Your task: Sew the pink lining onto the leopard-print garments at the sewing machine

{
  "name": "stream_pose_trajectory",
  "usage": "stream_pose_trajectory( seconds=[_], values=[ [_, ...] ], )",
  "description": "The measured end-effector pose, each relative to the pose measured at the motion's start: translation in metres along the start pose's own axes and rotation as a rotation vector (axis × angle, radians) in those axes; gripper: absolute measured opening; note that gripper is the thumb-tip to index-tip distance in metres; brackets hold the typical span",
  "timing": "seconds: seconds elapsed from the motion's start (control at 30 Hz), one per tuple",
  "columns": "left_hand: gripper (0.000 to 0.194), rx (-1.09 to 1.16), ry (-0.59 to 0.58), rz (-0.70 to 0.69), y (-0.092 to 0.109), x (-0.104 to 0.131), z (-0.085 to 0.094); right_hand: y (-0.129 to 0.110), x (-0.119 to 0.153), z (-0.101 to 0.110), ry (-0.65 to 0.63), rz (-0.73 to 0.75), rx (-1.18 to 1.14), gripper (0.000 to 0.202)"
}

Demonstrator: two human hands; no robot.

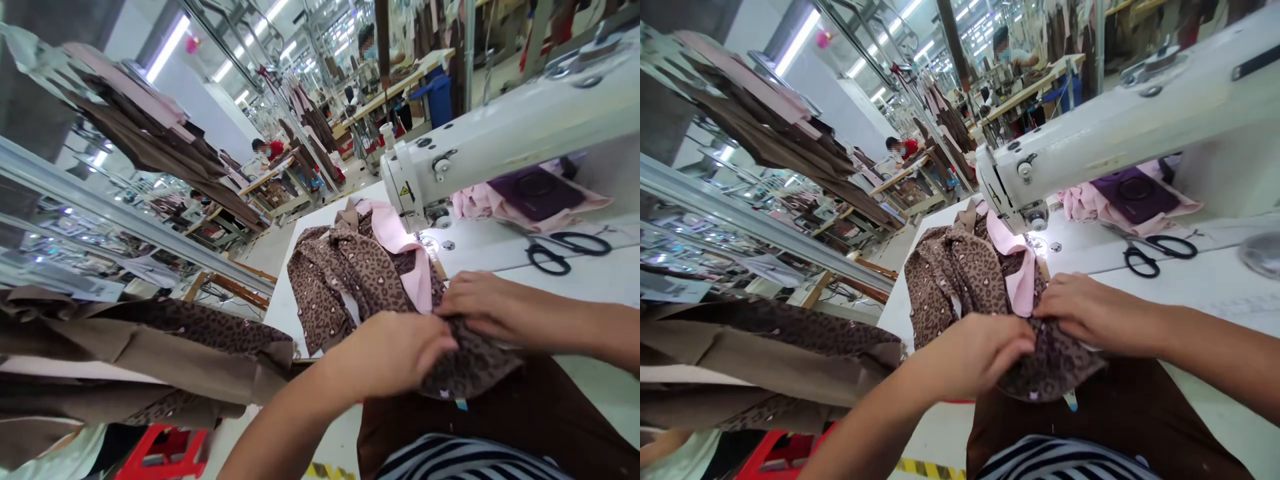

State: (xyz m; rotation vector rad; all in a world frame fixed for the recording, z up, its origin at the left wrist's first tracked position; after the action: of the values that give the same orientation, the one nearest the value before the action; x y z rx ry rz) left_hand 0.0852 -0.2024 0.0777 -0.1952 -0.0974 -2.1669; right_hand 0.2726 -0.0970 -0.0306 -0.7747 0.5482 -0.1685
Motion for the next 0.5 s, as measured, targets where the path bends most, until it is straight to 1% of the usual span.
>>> stream_pose_trajectory(
  seconds=[0.07,0.13,0.23,0.3,0.33,0.4,0.43,0.5],
  values=[
    [0.026,-0.015,-0.025,0.142,-0.019,-0.023,-0.011,-0.005,0.018,-0.003,0.013,0.095,0.144,0.038],
    [0.026,-0.099,-0.065,0.258,-0.043,-0.035,-0.020,-0.010,0.028,-0.004,0.021,0.165,0.253,0.042],
    [0.050,-0.218,-0.139,0.405,-0.079,-0.033,-0.022,-0.015,0.031,-0.004,-0.018,0.225,0.337,0.048],
    [0.052,-0.281,-0.164,0.515,-0.097,-0.025,-0.017,-0.017,0.028,-0.005,-0.020,0.213,0.353,0.048],
    [0.050,-0.308,-0.167,0.561,-0.101,-0.023,-0.014,-0.018,0.026,-0.007,-0.005,0.202,0.357,0.047],
    [0.045,-0.358,-0.153,0.620,-0.103,-0.020,-0.011,-0.020,0.024,-0.010,0.028,0.187,0.362,0.044],
    [0.043,-0.366,-0.122,0.633,-0.101,-0.021,-0.011,-0.020,0.024,-0.012,0.042,0.187,0.365,0.042],
    [0.043,-0.315,-0.014,0.635,-0.093,-0.023,-0.015,-0.021,0.025,-0.015,0.075,0.200,0.361,0.036]
  ],
)
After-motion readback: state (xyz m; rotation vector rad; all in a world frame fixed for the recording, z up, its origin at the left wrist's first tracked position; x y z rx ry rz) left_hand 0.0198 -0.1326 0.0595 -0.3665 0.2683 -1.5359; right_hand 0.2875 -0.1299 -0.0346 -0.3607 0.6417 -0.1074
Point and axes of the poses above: each hand's wrist, its own x-axis away from the middle knuckle, its own z-axis out of the back of the hand, y = z × x, the point moved 1 cm from there along -x, towards the middle knuckle, and after that the axes turned 12 degrees about -x, right-handed, at the moved point
